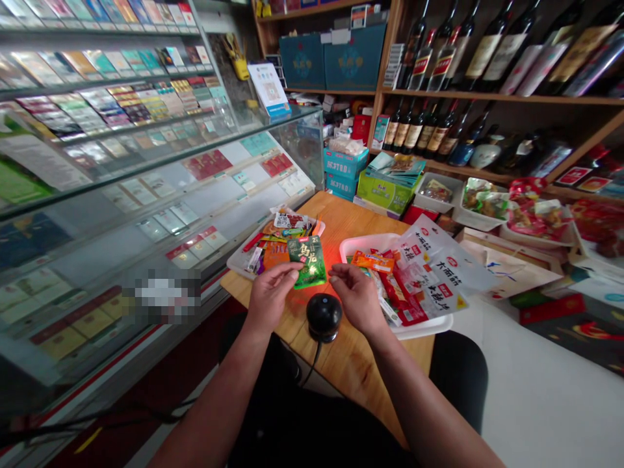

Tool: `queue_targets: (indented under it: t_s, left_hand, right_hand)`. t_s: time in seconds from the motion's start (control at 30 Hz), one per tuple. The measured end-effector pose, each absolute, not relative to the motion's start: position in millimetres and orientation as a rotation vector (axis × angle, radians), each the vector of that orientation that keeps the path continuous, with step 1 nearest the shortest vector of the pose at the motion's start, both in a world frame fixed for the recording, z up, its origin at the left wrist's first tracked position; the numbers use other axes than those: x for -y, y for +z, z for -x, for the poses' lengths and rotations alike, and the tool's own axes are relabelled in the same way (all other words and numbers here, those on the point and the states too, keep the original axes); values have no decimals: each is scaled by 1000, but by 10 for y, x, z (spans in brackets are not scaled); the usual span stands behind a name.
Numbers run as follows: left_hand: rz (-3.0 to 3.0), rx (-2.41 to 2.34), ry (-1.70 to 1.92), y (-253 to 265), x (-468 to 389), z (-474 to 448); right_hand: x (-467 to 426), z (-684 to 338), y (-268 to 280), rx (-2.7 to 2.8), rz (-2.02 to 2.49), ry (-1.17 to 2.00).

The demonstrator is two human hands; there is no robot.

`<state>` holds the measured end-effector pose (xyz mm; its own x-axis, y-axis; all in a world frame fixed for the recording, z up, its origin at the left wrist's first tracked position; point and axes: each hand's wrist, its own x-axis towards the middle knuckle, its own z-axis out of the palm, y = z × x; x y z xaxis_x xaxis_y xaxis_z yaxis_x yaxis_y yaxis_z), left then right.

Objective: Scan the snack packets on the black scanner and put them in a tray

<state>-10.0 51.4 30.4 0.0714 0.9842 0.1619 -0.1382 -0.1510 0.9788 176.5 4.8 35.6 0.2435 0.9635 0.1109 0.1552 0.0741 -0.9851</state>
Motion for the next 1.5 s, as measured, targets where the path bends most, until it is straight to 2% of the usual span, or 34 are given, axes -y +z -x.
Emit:
queue_targets:
  t_s: [0.17,0.37,0.53,0.67,0.83,1.0,1.1,1.27,1.5]
  left_hand:
    - [-1340,-977,1256,331,-406,-58]
    - [-1340,-955,1121,348,-291,-174]
    - [-1154,-800,1098,341,-225,-282]
    - [-981,-753,1168,374,-216,-345]
    - [-950,-790,1152,309,-256,-300]
    - [-1055,-807,1111,192,-291,-221]
    - [-1167,-824,1086,148,-333,-184]
    - [-1402,-884,1029,176,-441,-135]
    - [-1702,-992,1016,240,-614,-83]
  right_hand:
    - [15,-1730,374,1072,1326,991]
    - [160,-1712,398,1127,1426,723]
    - [295,-1633,464,1395,1298,528]
    - [359,-1580,467,1550,1232,457]
    - [289,-1608,348,1390,1322,429]
    - [116,-1740,266,1194,1433,558]
    - [28,-1831,285,1260,1419,665]
    - [-96,-1966,327,1477,1443,645]
    - [-317,-2071,138,1505,1315,936]
